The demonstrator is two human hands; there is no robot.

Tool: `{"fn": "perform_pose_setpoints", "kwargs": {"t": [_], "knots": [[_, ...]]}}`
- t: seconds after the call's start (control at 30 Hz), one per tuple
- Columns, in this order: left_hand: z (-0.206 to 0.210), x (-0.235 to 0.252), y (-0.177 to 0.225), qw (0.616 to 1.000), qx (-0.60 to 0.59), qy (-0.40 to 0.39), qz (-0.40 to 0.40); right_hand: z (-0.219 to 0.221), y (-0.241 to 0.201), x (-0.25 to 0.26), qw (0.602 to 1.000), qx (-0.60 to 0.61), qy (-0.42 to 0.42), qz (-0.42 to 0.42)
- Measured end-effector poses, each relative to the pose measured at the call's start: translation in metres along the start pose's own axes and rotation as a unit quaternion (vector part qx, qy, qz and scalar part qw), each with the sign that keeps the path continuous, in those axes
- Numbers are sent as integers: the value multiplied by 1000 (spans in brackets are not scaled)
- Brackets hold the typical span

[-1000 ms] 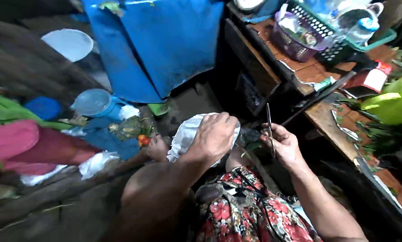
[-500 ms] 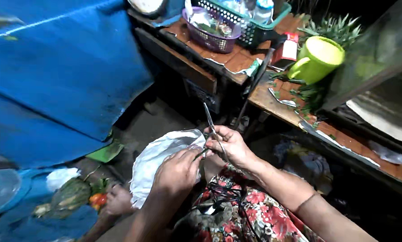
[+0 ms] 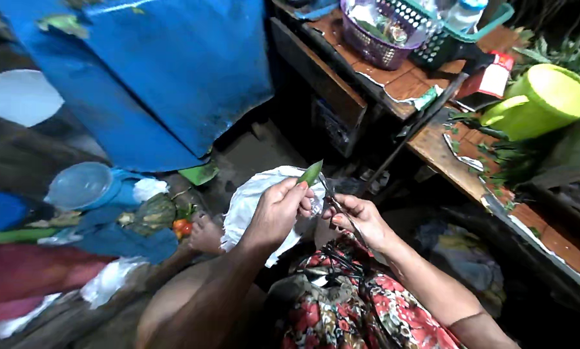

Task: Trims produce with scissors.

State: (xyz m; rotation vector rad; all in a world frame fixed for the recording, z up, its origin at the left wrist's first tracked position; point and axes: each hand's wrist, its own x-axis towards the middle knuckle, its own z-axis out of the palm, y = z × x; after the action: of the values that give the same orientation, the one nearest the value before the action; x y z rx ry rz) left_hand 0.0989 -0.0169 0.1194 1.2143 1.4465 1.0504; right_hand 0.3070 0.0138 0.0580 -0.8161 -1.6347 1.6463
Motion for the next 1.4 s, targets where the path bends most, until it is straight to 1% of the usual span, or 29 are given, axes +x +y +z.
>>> {"fn": "perform_pose_setpoints", "kwargs": {"t": [0.07, 0.17, 0.3, 0.43, 0.67, 0.8, 0.87, 0.93, 1.0, 1.07, 1.1, 1.17, 1.23, 1.27, 1.33, 1.4], "knots": [[-1, -2, 1, 999, -35, 6, -21, 4, 1, -1, 1000, -5, -14, 10], [-5, -5, 2, 997, -46, 2, -60, 10, -1, 1, 999, -12, -17, 26], [-11, -8, -7, 993, -35, -22, -113, 16, 0, 6, 998, -1, -35, 48], [-19, -14, -16, 990, 12, -36, -134, 24, 1, 12, 995, -9, -57, 77], [-39, -27, -38, 994, 29, -24, -101, 37, 11, 23, 991, -4, -105, 82], [-46, -34, -34, 993, 36, -12, -111, 45, 16, 27, 993, 0, -83, 84], [-49, -36, -37, 996, 41, -17, -78, 47, 19, 28, 993, 4, -80, 83], [-50, -36, -43, 998, 47, -29, -31, 49, 21, 27, 992, 1, -95, 82], [-46, -34, -46, 999, 16, -37, -9, 52, 24, 25, 990, -11, -117, 78], [-41, -33, -43, 998, -38, -43, -15, 54, 26, 24, 988, -26, -135, 74], [-39, -32, -44, 997, -62, -43, -16, 55, 27, 23, 987, -9, -144, 74], [-39, -31, -44, 994, -103, -45, -14, 53, 29, 22, 976, 93, -170, 97], [-39, -32, -42, 990, -133, -40, -5, 48, 33, 21, 945, 216, -212, 123], [-39, -33, -40, 989, -143, -35, -3, 45, 35, 20, 932, 248, -232, 127], [-40, -34, -38, 989, -147, -33, -2, 44, 36, 19, 929, 257, -234, 124], [-39, -33, -40, 989, -141, -34, 0, 46, 35, 17, 946, 228, -200, 117]]}}
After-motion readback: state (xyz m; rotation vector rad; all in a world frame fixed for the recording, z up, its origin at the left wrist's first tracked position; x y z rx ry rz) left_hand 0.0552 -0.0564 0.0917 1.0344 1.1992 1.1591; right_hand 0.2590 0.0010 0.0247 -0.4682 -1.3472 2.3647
